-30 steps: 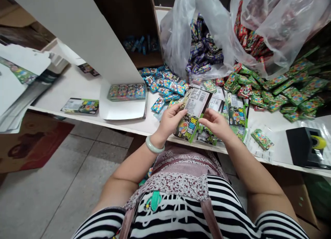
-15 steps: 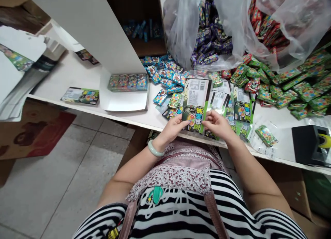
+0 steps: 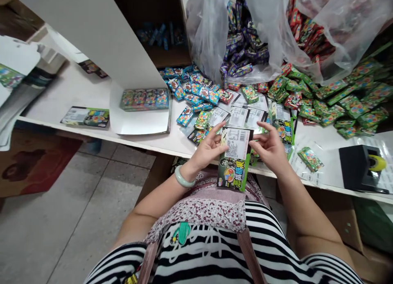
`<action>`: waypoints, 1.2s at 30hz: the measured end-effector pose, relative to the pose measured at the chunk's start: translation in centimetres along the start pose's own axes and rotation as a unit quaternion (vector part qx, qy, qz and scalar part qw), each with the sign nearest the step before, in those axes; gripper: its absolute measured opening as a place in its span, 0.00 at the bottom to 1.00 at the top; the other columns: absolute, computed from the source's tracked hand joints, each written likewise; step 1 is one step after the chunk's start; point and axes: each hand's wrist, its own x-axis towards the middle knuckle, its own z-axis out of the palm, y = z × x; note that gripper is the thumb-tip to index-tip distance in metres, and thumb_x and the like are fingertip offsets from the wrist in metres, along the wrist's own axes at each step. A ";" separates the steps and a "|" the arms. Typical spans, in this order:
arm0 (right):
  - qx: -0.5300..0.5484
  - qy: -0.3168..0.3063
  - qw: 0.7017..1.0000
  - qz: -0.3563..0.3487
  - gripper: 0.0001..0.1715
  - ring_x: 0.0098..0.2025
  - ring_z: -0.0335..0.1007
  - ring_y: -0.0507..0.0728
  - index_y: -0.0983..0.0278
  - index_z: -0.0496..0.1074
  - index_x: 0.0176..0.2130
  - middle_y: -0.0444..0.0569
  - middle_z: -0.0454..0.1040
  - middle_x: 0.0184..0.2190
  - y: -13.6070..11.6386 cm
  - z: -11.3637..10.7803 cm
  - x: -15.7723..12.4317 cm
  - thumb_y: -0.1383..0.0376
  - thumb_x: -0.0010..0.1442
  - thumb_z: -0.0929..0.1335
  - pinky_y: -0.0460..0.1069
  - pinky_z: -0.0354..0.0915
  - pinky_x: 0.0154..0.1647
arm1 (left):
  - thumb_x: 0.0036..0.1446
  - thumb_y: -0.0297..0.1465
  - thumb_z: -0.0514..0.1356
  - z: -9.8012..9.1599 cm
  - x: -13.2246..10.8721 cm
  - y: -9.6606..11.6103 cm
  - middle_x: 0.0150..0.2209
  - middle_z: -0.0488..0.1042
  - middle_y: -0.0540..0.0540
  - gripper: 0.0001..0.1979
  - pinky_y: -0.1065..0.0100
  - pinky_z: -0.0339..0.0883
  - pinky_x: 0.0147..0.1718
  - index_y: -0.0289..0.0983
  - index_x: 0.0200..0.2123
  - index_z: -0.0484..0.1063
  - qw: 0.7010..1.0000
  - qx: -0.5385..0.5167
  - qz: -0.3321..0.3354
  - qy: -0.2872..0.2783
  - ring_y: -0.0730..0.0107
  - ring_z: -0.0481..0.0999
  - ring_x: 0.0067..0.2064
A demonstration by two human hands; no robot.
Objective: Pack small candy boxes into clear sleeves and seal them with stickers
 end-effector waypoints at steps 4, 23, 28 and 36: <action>-0.022 -0.039 0.999 -0.019 0.26 0.37 0.74 0.55 0.53 0.67 0.57 0.46 0.76 0.38 -0.2 0.0 -0.4 0.56 0.61 0.72 0.51 0.71 0.36 | 0.57 0.45 0.68 -0.6 -1.0 1.1 0.38 0.77 0.47 0.32 0.65 0.77 0.37 0.47 0.61 0.62 1.000 -0.004 -0.018 -0.019 0.66 0.80 0.38; -0.090 -0.058 0.991 -0.082 0.07 0.40 0.71 0.56 0.58 0.73 0.38 0.47 0.74 0.36 -2.8 0.0 1.3 0.58 0.60 0.72 0.50 0.69 0.33 | 0.56 0.34 0.68 -1.0 0.7 4.3 0.39 0.82 0.45 0.13 0.61 0.78 0.45 0.40 0.45 0.77 0.998 0.052 0.020 0.028 0.67 0.82 0.43; -0.159 -0.089 0.974 -0.137 0.09 0.40 0.71 0.57 0.58 0.71 0.32 0.49 0.76 0.37 -4.4 0.5 1.1 0.58 0.60 0.72 0.51 0.69 0.35 | 0.55 0.39 0.71 -0.6 0.7 4.7 0.39 0.81 0.46 0.11 0.61 0.77 0.45 0.39 0.33 0.76 0.995 0.081 0.056 0.029 0.68 0.81 0.43; -0.106 -0.120 0.987 -0.019 0.16 0.28 0.67 0.52 0.61 0.72 0.32 0.46 0.75 0.29 -5.5 0.9 2.8 0.52 0.57 0.73 0.49 0.62 0.28 | 0.55 0.39 0.69 -0.4 1.4 5.2 0.30 0.75 0.49 0.12 0.68 0.71 0.32 0.38 0.29 0.72 0.993 0.092 0.041 0.061 0.73 0.74 0.32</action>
